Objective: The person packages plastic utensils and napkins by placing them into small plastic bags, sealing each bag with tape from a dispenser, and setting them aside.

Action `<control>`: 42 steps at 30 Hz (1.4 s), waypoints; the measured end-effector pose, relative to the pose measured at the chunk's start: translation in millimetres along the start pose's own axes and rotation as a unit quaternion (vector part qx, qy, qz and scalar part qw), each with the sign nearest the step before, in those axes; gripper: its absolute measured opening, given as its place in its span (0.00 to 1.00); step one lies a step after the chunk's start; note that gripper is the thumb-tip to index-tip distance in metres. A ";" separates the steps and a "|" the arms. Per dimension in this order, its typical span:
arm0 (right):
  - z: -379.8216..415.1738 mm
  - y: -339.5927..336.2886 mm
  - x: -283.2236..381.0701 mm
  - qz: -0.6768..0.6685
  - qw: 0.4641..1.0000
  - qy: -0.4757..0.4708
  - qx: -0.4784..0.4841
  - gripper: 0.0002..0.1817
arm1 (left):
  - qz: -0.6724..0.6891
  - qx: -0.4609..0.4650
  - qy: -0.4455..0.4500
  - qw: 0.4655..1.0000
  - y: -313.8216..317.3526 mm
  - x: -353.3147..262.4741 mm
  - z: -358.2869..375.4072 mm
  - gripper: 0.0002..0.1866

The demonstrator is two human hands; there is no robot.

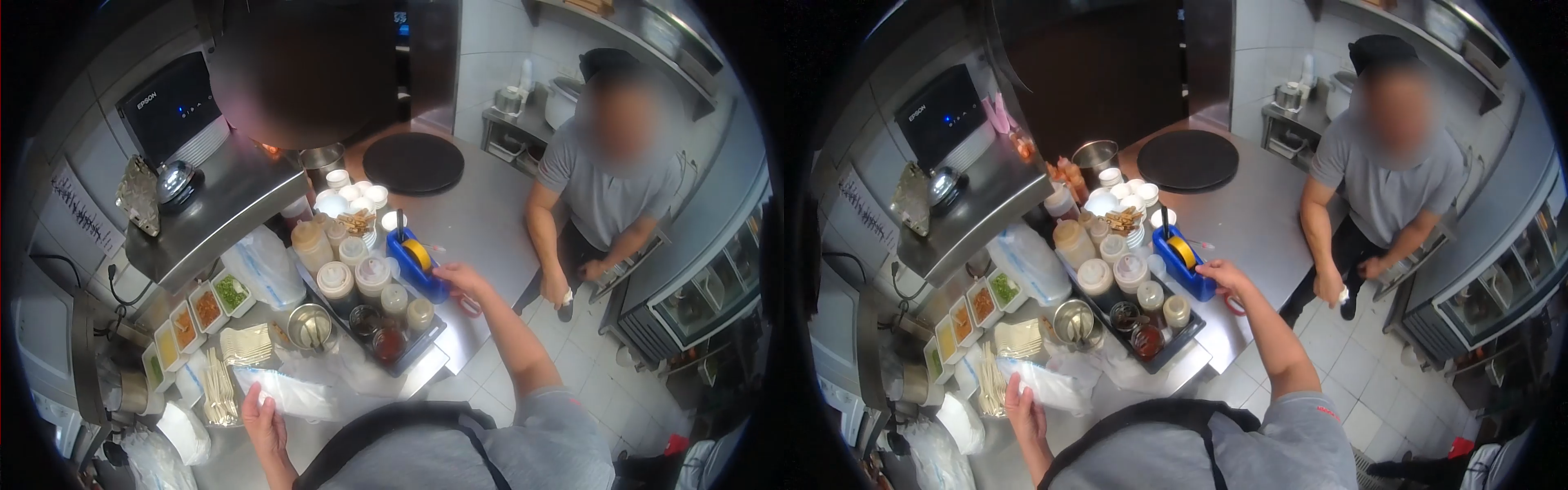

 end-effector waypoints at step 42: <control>205.1 266.2 134.7 0.180 0.882 -0.314 0.301 0.40 | -0.282 0.078 0.033 0.956 37.0 -44.7 7.8 0.17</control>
Point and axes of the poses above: each hand's wrist, its own z-axis away from the middle knuckle, its own y-axis out of the palm, x = y × z, the point moved 3 cm from there along -z, towards the middle knuckle, and after that the axes turned 12 degrees about -z, right-handed, at the moved point
